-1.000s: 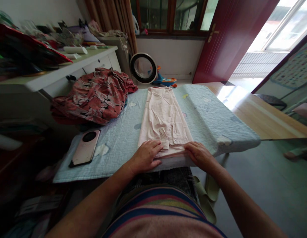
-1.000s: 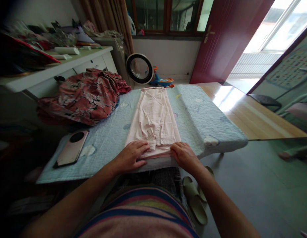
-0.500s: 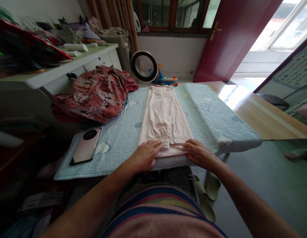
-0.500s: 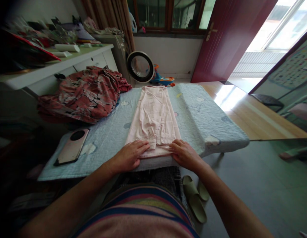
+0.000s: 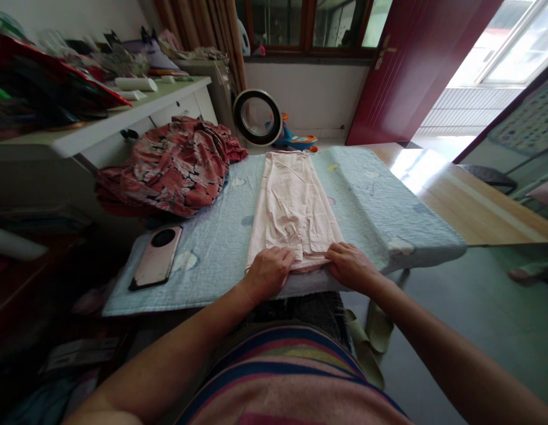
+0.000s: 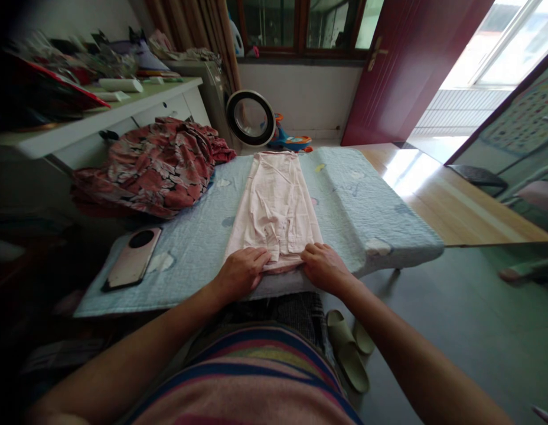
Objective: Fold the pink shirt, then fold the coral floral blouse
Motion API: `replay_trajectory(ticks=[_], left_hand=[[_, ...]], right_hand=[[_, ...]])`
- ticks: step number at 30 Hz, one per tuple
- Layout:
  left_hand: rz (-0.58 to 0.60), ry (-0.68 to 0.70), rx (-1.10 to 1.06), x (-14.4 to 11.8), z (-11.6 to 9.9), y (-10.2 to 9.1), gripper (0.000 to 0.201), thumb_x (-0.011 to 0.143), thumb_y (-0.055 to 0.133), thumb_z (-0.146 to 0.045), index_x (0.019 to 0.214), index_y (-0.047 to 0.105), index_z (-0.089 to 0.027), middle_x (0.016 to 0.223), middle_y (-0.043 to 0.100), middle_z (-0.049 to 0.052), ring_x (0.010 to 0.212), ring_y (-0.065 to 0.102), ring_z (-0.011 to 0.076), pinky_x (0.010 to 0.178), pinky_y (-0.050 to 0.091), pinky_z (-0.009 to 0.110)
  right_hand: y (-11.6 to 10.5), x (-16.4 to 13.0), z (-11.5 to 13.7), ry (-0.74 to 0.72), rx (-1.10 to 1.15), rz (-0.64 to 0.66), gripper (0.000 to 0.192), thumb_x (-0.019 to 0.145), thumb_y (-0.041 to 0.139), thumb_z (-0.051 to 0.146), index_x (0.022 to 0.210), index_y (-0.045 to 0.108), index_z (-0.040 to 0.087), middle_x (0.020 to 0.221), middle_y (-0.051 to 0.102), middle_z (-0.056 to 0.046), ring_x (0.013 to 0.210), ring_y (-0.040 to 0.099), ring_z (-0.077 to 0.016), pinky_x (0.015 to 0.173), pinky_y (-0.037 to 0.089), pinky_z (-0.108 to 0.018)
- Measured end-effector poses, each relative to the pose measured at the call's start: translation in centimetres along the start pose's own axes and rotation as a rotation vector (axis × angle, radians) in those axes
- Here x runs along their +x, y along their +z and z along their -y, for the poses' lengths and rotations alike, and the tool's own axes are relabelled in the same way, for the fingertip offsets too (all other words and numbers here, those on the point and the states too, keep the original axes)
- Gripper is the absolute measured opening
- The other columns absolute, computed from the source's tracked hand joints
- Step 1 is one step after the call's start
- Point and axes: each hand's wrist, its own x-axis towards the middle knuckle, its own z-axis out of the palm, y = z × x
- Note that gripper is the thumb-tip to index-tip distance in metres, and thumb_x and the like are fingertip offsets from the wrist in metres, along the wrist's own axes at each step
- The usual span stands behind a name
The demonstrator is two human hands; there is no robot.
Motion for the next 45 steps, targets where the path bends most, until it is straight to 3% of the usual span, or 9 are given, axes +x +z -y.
replay_trajectory(ticks=[6, 12, 15, 23, 26, 29, 34, 39, 45], left_hand=[[-0.01, -0.042, -0.073, 1.1, 1.3, -0.3, 0.01, 0.089, 0.053, -0.021, 0.089, 0.062, -0.019, 0.094, 0.066, 0.006, 0.091, 0.061, 0.0217, 0.083, 0.049, 0.033], [-0.009, -0.017, -0.133, 1.5, 1.7, -0.4, 0.01, 0.089, 0.054, -0.02, 0.089, 0.064, -0.018, 0.097, 0.066, 0.005, 0.095, 0.06, 0.0212, 0.086, 0.048, 0.033], [-0.021, 0.008, -0.1, 1.1, 1.0, -0.2, 0.011, 0.091, 0.053, -0.021, 0.092, 0.063, -0.018, 0.098, 0.066, 0.006, 0.097, 0.059, 0.0223, 0.087, 0.048, 0.034], [-0.035, 0.016, -0.066, 0.0, -0.2, 0.6, 0.017, 0.092, 0.054, -0.023, 0.106, 0.062, -0.018, 0.111, 0.064, 0.008, 0.106, 0.056, 0.0241, 0.093, 0.048, 0.038], [-0.056, -0.02, -0.081, 0.0, -0.7, 0.6, 0.036, 0.089, 0.061, -0.033, 0.121, 0.056, -0.017, 0.114, 0.063, 0.009, 0.107, 0.055, 0.0259, 0.094, 0.048, 0.04], [-0.065, -0.065, -0.068, 0.3, -1.4, 0.7, 0.049, 0.084, 0.066, -0.045, 0.123, 0.055, -0.016, 0.113, 0.063, 0.011, 0.106, 0.054, 0.0286, 0.093, 0.048, 0.043], [-0.129, -0.11, 0.005, 1.2, -1.9, 1.2, 0.027, 0.091, 0.057, -0.03, 0.113, 0.06, -0.015, 0.128, 0.058, 0.014, 0.117, 0.051, 0.0297, 0.096, 0.047, 0.043], [-0.106, -0.08, 0.039, 2.2, -1.5, 1.3, 0.024, 0.097, 0.04, -0.015, 0.106, 0.062, -0.016, 0.107, 0.065, 0.01, 0.101, 0.058, 0.0239, 0.087, 0.05, 0.038], [-0.14, -0.062, 0.046, 3.3, -1.3, 1.5, 0.018, 0.095, 0.048, -0.016, 0.106, 0.063, -0.014, 0.111, 0.065, 0.012, 0.102, 0.06, 0.0246, 0.087, 0.051, 0.039]], right_hand=[[-0.3, 0.3, 1.2, 0.011, -0.005, -0.075, 0.012, 0.09, 0.058, 0.028, 0.092, 0.064, 0.017, 0.095, 0.064, -0.008, 0.089, 0.056, -0.0221, 0.081, 0.032, -0.034], [0.0, 0.4, 2.7, -0.041, 0.048, -0.202, 0.037, 0.087, 0.063, 0.029, 0.122, 0.056, 0.02, 0.118, 0.062, -0.011, 0.106, 0.052, -0.0268, 0.092, 0.034, -0.038], [0.4, 0.7, 3.0, -0.075, 0.084, -0.217, 0.042, 0.086, 0.064, 0.026, 0.126, 0.053, 0.019, 0.124, 0.059, -0.013, 0.111, 0.052, -0.0273, 0.096, 0.034, -0.039], [1.3, 1.3, 3.4, -0.093, 0.078, -0.169, 0.037, 0.089, 0.055, 0.014, 0.126, 0.055, 0.018, 0.125, 0.06, -0.012, 0.112, 0.054, -0.026, 0.096, 0.038, -0.038], [1.2, 1.6, 3.4, -0.09, 0.069, -0.142, 0.027, 0.093, 0.053, 0.017, 0.119, 0.06, 0.019, 0.12, 0.063, -0.012, 0.11, 0.056, -0.0253, 0.095, 0.039, -0.038], [0.9, 2.1, 3.4, -0.073, 0.07, -0.097, 0.018, 0.093, 0.054, 0.019, 0.108, 0.065, 0.019, 0.115, 0.065, -0.011, 0.107, 0.058, -0.0244, 0.092, 0.039, -0.036], [0.1, 2.6, 3.3, -0.01, 0.096, -0.036, 0.016, 0.093, 0.053, 0.015, 0.102, 0.065, 0.018, 0.109, 0.068, -0.009, 0.102, 0.06, -0.0218, 0.088, 0.038, -0.032], [-0.3, 2.8, 3.2, 0.014, 0.115, -0.016, 0.017, 0.093, 0.052, 0.014, 0.102, 0.065, 0.019, 0.104, 0.069, -0.007, 0.097, 0.062, -0.0198, 0.084, 0.037, -0.03], [-0.2, 3.1, 2.7, 0.022, 0.113, -0.03, 0.012, 0.093, 0.053, 0.015, 0.099, 0.063, 0.019, 0.093, 0.069, -0.005, 0.086, 0.063, -0.019, 0.079, 0.038, -0.029]])
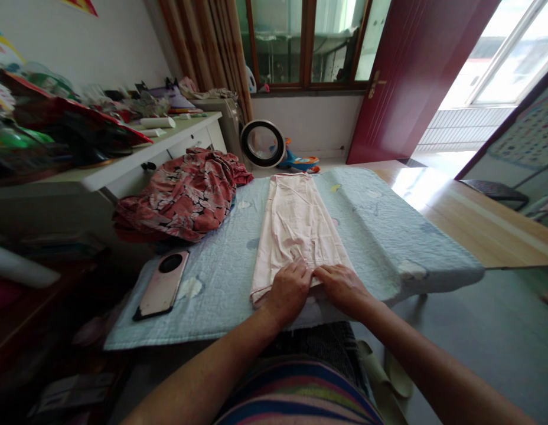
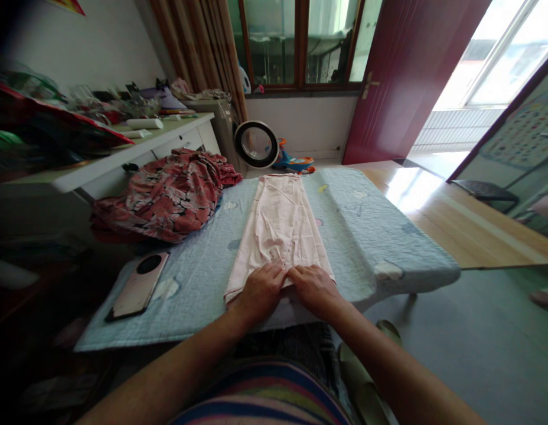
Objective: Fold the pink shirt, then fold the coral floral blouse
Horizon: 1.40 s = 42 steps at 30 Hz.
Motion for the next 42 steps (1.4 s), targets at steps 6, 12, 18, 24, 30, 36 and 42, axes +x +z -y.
replay_trajectory(ticks=[6, 12, 18, 24, 30, 36, 42], left_hand=[[0.027, 0.087, 0.002, 0.6, 0.8, 0.3, 0.013, 0.093, 0.052, -0.014, 0.1, 0.063, -0.015, 0.1, 0.066, 0.01, 0.096, 0.061, 0.0241, 0.084, 0.052, 0.038], [-0.004, 0.158, -0.031, 0.5, 0.7, 0.1, 0.017, 0.095, 0.051, -0.017, 0.109, 0.061, -0.016, 0.11, 0.065, 0.01, 0.109, 0.059, 0.0247, 0.093, 0.049, 0.039], [-0.002, 0.144, -0.005, 0.8, 0.1, 1.0, 0.013, 0.093, 0.055, -0.017, 0.104, 0.062, -0.014, 0.102, 0.066, 0.009, 0.099, 0.062, 0.0249, 0.086, 0.05, 0.04], [0.019, 0.216, 0.034, 1.3, 0.6, 0.3, 0.005, 0.091, 0.059, -0.017, 0.094, 0.061, -0.016, 0.091, 0.065, 0.007, 0.088, 0.061, 0.0238, 0.076, 0.05, 0.037], [0.088, 0.249, 0.06, 1.9, 0.7, -0.9, 0.005, 0.092, 0.056, -0.017, 0.093, 0.061, -0.016, 0.09, 0.065, 0.008, 0.084, 0.06, 0.0235, 0.072, 0.049, 0.036], [0.078, 0.257, 0.031, 2.2, 1.1, -1.2, 0.003, 0.091, 0.056, -0.016, 0.09, 0.059, -0.016, 0.086, 0.064, 0.007, 0.081, 0.061, 0.0224, 0.07, 0.049, 0.035], [0.062, 0.291, 0.014, 2.5, 1.6, -1.9, 0.004, 0.091, 0.056, -0.017, 0.087, 0.057, -0.017, 0.082, 0.063, 0.005, 0.075, 0.059, 0.0212, 0.067, 0.048, 0.035]], right_hand=[[0.0, -0.3, -0.7, -0.04, 0.012, 0.004, 0.012, 0.093, 0.054, 0.016, 0.101, 0.061, 0.02, 0.095, 0.068, -0.005, 0.086, 0.062, -0.0189, 0.08, 0.04, -0.03], [0.2, -1.1, -1.5, -0.067, 0.038, -0.033, 0.02, 0.092, 0.053, 0.014, 0.11, 0.062, 0.018, 0.111, 0.067, -0.01, 0.104, 0.062, -0.0228, 0.09, 0.042, -0.036], [-0.5, -0.5, -1.7, -0.017, 0.123, 0.03, 0.019, 0.088, 0.054, 0.011, 0.096, 0.07, 0.019, 0.106, 0.07, -0.009, 0.101, 0.065, -0.0218, 0.089, 0.046, -0.034], [-3.8, 0.7, -4.5, -0.159, 0.432, 0.155, 0.02, 0.089, 0.061, 0.032, 0.101, 0.073, 0.021, 0.103, 0.073, -0.007, 0.096, 0.067, -0.0202, 0.086, 0.05, -0.032], [-5.1, 7.4, -8.1, -0.121, 0.65, 0.072, 0.04, 0.098, 0.046, 0.046, 0.112, 0.071, 0.018, 0.114, 0.073, -0.01, 0.105, 0.067, -0.0216, 0.095, 0.049, -0.037], [-1.6, 14.6, -9.3, -0.188, 0.778, 0.117, 0.039, 0.097, 0.045, 0.039, 0.115, 0.071, 0.016, 0.121, 0.071, -0.01, 0.111, 0.065, -0.0216, 0.099, 0.048, -0.038], [-0.1, 16.3, -10.0, -0.271, 0.654, 0.22, 0.028, 0.086, 0.051, 0.019, 0.1, 0.075, 0.018, 0.109, 0.074, -0.006, 0.103, 0.066, -0.0196, 0.098, 0.047, -0.036]])
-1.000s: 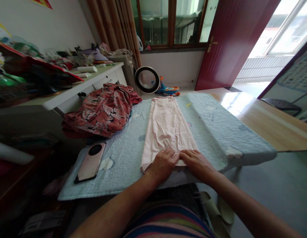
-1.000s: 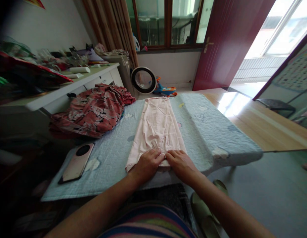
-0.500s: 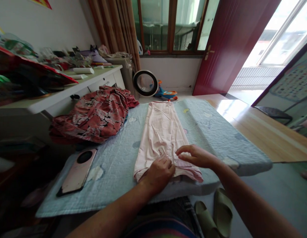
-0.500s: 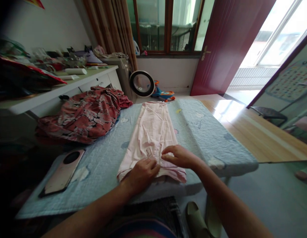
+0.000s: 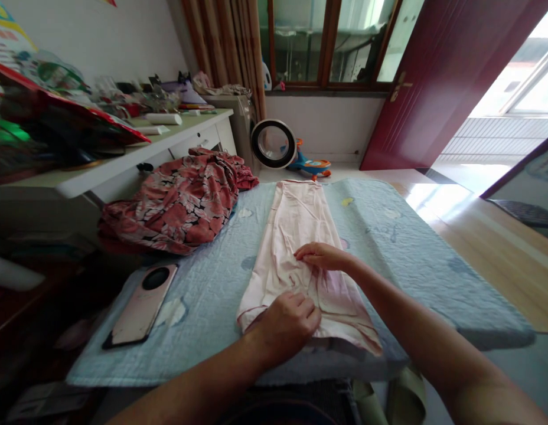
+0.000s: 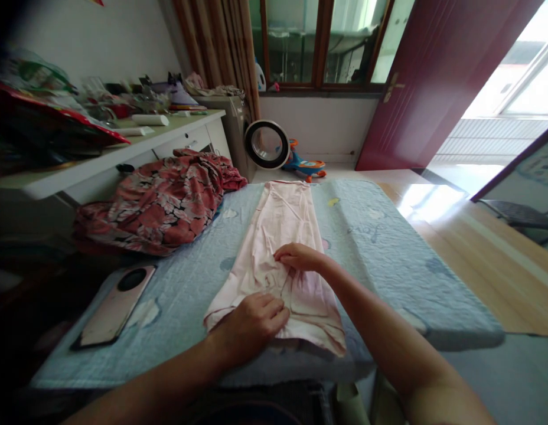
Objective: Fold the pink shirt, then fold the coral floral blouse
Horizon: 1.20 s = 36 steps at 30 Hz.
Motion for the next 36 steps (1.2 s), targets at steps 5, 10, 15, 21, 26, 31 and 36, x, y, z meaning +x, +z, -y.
replay_trajectory(ticks=[5, 10, 15, 21, 26, 31, 36], left_hand=[[-0.005, 0.031, 0.007, 0.1, 0.3, -0.5, 0.007, 0.092, 0.054, -0.017, 0.086, 0.057, -0.017, 0.08, 0.062, 0.006, 0.074, 0.058, 0.0208, 0.065, 0.047, 0.034], [-0.009, 0.072, -0.019, 0.4, 1.0, -1.1, 0.005, 0.091, 0.057, -0.017, 0.086, 0.057, -0.017, 0.079, 0.061, 0.004, 0.073, 0.057, 0.0203, 0.064, 0.047, 0.035], [0.006, 0.07, -0.03, 0.7, 1.5, -2.0, 0.004, 0.09, 0.059, -0.018, 0.086, 0.057, -0.018, 0.08, 0.061, 0.003, 0.073, 0.057, 0.0204, 0.064, 0.047, 0.035], [0.02, 0.054, -0.07, 1.1, 2.2, -3.1, 0.006, 0.091, 0.057, -0.016, 0.085, 0.058, -0.018, 0.081, 0.064, 0.003, 0.075, 0.058, 0.0201, 0.066, 0.045, 0.033], [0.05, 0.029, -0.141, 1.9, 3.5, -4.1, 0.006, 0.091, 0.056, -0.015, 0.088, 0.061, -0.018, 0.082, 0.066, 0.003, 0.078, 0.061, 0.0192, 0.069, 0.045, 0.031], [0.065, -0.022, -0.201, 2.7, 4.9, -5.4, 0.013, 0.09, 0.054, -0.014, 0.094, 0.065, -0.019, 0.085, 0.068, 0.004, 0.083, 0.062, 0.0193, 0.074, 0.044, 0.029], [0.112, -0.048, -0.322, 4.6, 7.6, -6.7, 0.014, 0.087, 0.054, -0.014, 0.091, 0.066, -0.019, 0.088, 0.07, 0.003, 0.082, 0.062, 0.0161, 0.07, 0.041, 0.023]], right_hand=[[-1.1, 2.9, 0.7, -0.014, 0.172, -0.005, 0.03, 0.092, 0.052, 0.032, 0.107, 0.073, 0.016, 0.11, 0.073, -0.008, 0.101, 0.066, -0.0196, 0.094, 0.049, -0.035], [0.6, 6.2, 0.0, 0.034, 0.602, 0.066, 0.033, 0.089, 0.059, 0.04, 0.106, 0.07, 0.014, 0.11, 0.071, -0.01, 0.099, 0.065, -0.0179, 0.092, 0.05, -0.034], [0.5, 5.2, 0.1, 0.105, 0.893, 0.053, 0.031, 0.084, 0.066, 0.039, 0.103, 0.07, 0.014, 0.115, 0.07, -0.012, 0.106, 0.065, -0.0187, 0.103, 0.046, -0.037], [-1.7, 1.4, -1.0, 0.186, 1.019, -0.013, 0.033, 0.089, 0.063, 0.041, 0.107, 0.068, 0.014, 0.112, 0.071, -0.014, 0.104, 0.068, -0.0217, 0.101, 0.049, -0.043], [-0.8, -1.1, -3.0, 0.158, 1.139, -0.066, 0.034, 0.086, 0.069, 0.039, 0.109, 0.068, 0.013, 0.114, 0.072, -0.014, 0.108, 0.067, -0.0203, 0.108, 0.043, -0.041], [-0.5, -2.9, -3.1, 0.17, 1.136, -0.163, 0.036, 0.083, 0.072, 0.041, 0.109, 0.069, 0.016, 0.11, 0.073, -0.013, 0.104, 0.069, -0.0213, 0.103, 0.047, -0.041], [-0.8, -3.7, -2.6, 0.169, 1.13, -0.194, 0.041, 0.081, 0.071, 0.045, 0.109, 0.069, 0.015, 0.108, 0.073, -0.013, 0.102, 0.069, -0.0243, 0.1, 0.048, -0.043]])
